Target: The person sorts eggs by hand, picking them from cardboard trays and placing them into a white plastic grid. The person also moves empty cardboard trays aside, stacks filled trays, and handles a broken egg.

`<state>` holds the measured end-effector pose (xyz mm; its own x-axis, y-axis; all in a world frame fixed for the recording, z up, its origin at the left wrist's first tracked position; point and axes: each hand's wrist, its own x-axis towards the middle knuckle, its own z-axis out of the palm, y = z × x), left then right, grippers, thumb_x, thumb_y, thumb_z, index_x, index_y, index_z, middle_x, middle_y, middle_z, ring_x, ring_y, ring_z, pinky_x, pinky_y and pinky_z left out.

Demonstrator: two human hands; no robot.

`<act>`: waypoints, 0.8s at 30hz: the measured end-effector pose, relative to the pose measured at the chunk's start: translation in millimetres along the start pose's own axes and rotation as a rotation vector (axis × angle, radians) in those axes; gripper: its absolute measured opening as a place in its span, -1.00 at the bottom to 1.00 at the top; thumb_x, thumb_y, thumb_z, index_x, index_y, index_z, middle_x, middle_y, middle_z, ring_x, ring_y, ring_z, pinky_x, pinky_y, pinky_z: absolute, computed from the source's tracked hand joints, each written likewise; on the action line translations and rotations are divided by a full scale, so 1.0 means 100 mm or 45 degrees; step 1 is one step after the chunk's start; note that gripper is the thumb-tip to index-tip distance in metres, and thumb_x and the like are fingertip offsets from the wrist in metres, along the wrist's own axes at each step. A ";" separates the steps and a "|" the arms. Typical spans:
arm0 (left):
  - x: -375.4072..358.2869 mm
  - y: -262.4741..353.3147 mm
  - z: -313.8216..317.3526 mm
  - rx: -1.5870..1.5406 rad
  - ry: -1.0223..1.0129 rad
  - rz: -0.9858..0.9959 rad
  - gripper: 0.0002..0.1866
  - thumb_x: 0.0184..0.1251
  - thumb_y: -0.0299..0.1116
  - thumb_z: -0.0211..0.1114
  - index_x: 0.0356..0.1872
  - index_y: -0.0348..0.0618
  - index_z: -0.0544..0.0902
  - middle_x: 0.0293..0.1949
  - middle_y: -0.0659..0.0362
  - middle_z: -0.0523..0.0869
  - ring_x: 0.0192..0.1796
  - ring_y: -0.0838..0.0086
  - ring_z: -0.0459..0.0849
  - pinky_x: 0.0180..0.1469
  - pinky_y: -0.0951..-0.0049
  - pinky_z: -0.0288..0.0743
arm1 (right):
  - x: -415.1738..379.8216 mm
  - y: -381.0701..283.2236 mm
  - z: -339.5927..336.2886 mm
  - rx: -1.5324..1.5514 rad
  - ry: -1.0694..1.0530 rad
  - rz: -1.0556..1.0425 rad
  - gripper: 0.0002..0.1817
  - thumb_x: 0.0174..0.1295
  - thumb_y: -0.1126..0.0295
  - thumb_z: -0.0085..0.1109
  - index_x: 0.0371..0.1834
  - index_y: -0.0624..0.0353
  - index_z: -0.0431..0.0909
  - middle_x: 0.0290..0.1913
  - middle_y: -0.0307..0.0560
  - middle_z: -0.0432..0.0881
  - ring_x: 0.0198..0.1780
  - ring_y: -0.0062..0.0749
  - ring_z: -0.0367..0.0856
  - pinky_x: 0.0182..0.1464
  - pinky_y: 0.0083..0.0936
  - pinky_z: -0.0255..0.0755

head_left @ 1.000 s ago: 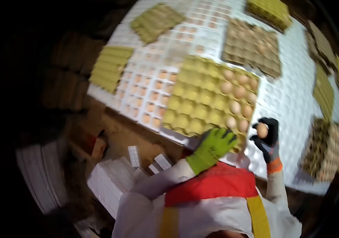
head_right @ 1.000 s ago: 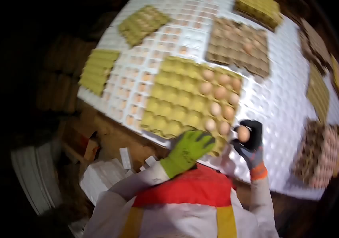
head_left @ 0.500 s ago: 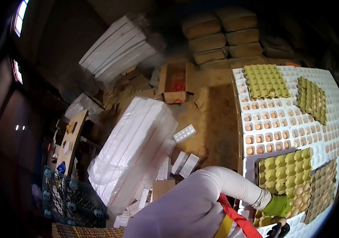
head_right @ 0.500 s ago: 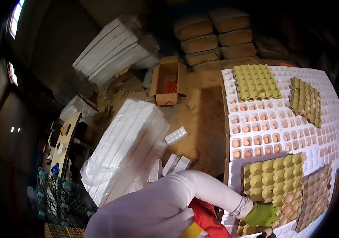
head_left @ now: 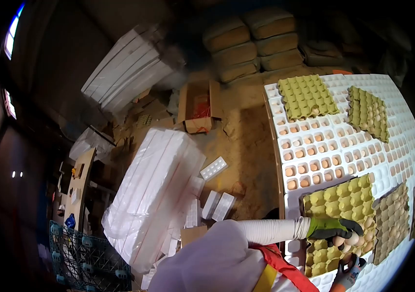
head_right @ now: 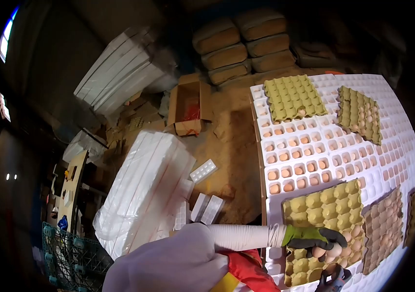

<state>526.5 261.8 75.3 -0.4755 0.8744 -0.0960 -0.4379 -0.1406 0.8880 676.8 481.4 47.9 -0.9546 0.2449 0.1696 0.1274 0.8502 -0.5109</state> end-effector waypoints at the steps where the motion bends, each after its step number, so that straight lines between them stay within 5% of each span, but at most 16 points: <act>1: 0.06 -0.01 -0.01 0.043 -0.012 -0.014 -0.74 0.36 -0.23 0.27 -0.03 -0.07 0.71 -0.27 0.28 0.66 -0.28 0.64 0.62 -0.28 0.47 0.54 | 0.00 0.00 -0.04 -0.196 -0.062 -0.050 -0.44 0.12 0.44 0.52 0.24 0.14 0.61 -0.11 -0.11 0.48 -0.15 -0.29 0.62 -0.24 -0.33 0.62; 2: 0.12 -0.04 -0.01 0.083 -0.022 -0.029 -0.75 0.34 -0.24 0.28 -0.05 -0.08 0.72 -0.24 0.25 0.66 -0.29 0.60 0.62 -0.28 0.45 0.54 | 0.05 0.46 0.16 -0.153 -0.119 -0.011 -0.38 -0.18 0.64 0.50 0.06 0.11 0.56 -0.21 -0.13 0.44 -0.25 -0.26 0.47 -0.20 -0.40 0.44; 3: 0.19 -0.08 -0.01 0.124 -0.038 -0.048 -0.76 0.33 -0.26 0.29 -0.08 -0.09 0.73 -0.21 0.22 0.66 -0.29 0.56 0.63 -0.28 0.43 0.54 | 0.10 0.43 0.12 -0.221 -0.229 0.114 -0.34 -0.17 0.63 0.51 0.12 0.10 0.56 -0.19 -0.11 0.49 -0.19 -0.22 0.53 -0.12 -0.41 0.48; 5: 0.54 -0.43 0.01 1.608 0.113 0.539 -0.77 0.24 -0.33 0.29 -0.14 -0.18 0.75 -0.08 0.12 0.63 -0.28 0.33 0.65 -0.30 0.33 0.55 | -0.01 0.50 0.33 -0.114 0.148 -0.037 -0.32 -0.16 0.60 0.52 0.17 0.09 0.57 -0.19 -0.09 0.51 -0.16 -0.20 0.56 -0.11 -0.41 0.48; 6: 0.67 -0.53 0.09 2.051 0.068 0.557 -0.78 0.14 -0.38 0.27 -0.23 -0.17 0.78 -0.01 0.07 0.60 -0.13 0.17 0.66 -0.26 0.21 0.54 | -0.02 0.67 0.37 -0.280 0.256 -0.206 -0.30 -0.13 0.58 0.52 0.21 0.11 0.57 -0.10 -0.11 0.52 -0.15 -0.24 0.58 -0.06 -0.44 0.50; 8: 0.83 -0.62 0.15 2.281 -0.106 0.488 -0.77 0.18 -0.37 0.27 -0.17 -0.18 0.74 -0.01 0.08 0.62 -0.13 0.22 0.65 -0.26 0.26 0.54 | -0.06 0.88 0.38 0.266 0.220 -0.009 -0.38 -0.08 0.58 0.50 0.16 0.15 0.57 -0.06 -0.15 0.59 -0.11 -0.26 0.59 0.01 -0.41 0.51; 11: 0.93 -0.68 0.19 2.285 -0.206 0.445 -0.74 0.24 -0.36 0.28 -0.08 -0.19 0.70 -0.01 0.09 0.63 -0.14 0.29 0.65 -0.27 0.33 0.52 | -0.18 1.09 0.27 0.938 0.031 0.124 -0.51 0.18 0.41 0.43 0.19 0.18 0.54 -0.07 -0.14 0.62 -0.11 -0.31 0.58 -0.03 -0.40 0.50; 17: 1.00 -0.66 0.26 2.213 -0.290 0.473 -0.66 0.35 -0.34 0.28 0.11 -0.21 0.60 -0.01 0.13 0.67 -0.15 0.43 0.64 -0.27 0.48 0.50 | -0.65 1.11 0.40 3.128 -0.144 0.277 -0.41 0.32 0.28 0.34 0.39 0.19 0.44 -0.08 -0.08 0.48 -0.09 -0.27 0.66 -0.25 -0.36 0.62; 18: 1.02 -0.63 0.27 2.181 -0.304 0.487 -0.64 0.37 -0.34 0.28 0.14 -0.21 0.59 -0.02 0.13 0.67 -0.15 0.45 0.64 -0.27 0.51 0.49 | -0.64 0.93 0.39 3.176 -0.137 0.150 -0.37 0.41 0.17 0.20 0.44 0.26 0.30 -0.01 -0.04 0.54 0.01 -0.25 0.67 -0.13 -0.38 0.63; 20: 1.04 -0.55 0.32 2.035 -0.351 0.536 -0.61 0.41 -0.33 0.28 0.20 -0.22 0.55 -0.02 0.14 0.68 -0.15 0.50 0.64 -0.27 0.56 0.48 | -0.71 0.80 0.55 1.720 0.507 0.066 -0.32 0.45 -0.11 0.06 0.30 0.33 0.41 -0.18 -0.13 0.55 -0.15 -0.43 0.54 -0.14 -0.50 0.50; 23: 0.98 -0.26 0.24 1.276 -0.413 0.374 -0.56 0.46 -0.32 0.29 0.29 -0.23 0.51 -0.02 0.16 0.70 -0.16 0.57 0.64 -0.27 0.63 0.47 | -0.76 0.46 0.18 2.961 0.387 0.693 -0.41 0.53 -0.03 -0.03 0.29 0.32 0.44 -0.30 -0.33 0.51 -0.41 -0.61 0.43 -0.43 -0.58 0.34; 24: 0.93 -0.15 0.15 0.901 -0.432 0.215 -0.54 0.48 -0.32 0.29 0.32 -0.23 0.49 -0.02 0.17 0.71 -0.16 0.59 0.64 -0.27 0.65 0.47 | -0.78 0.50 0.23 2.934 0.265 0.585 -0.40 0.52 0.01 -0.05 0.36 0.32 0.40 -0.29 -0.29 0.52 -0.38 -0.58 0.46 -0.42 -0.61 0.35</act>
<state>500.2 352.3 60.1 -0.1844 0.9771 0.1064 0.2608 -0.0557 0.9638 751.7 494.2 -10.4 -0.9144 0.3455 -0.2109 -0.2917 -0.9237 -0.2485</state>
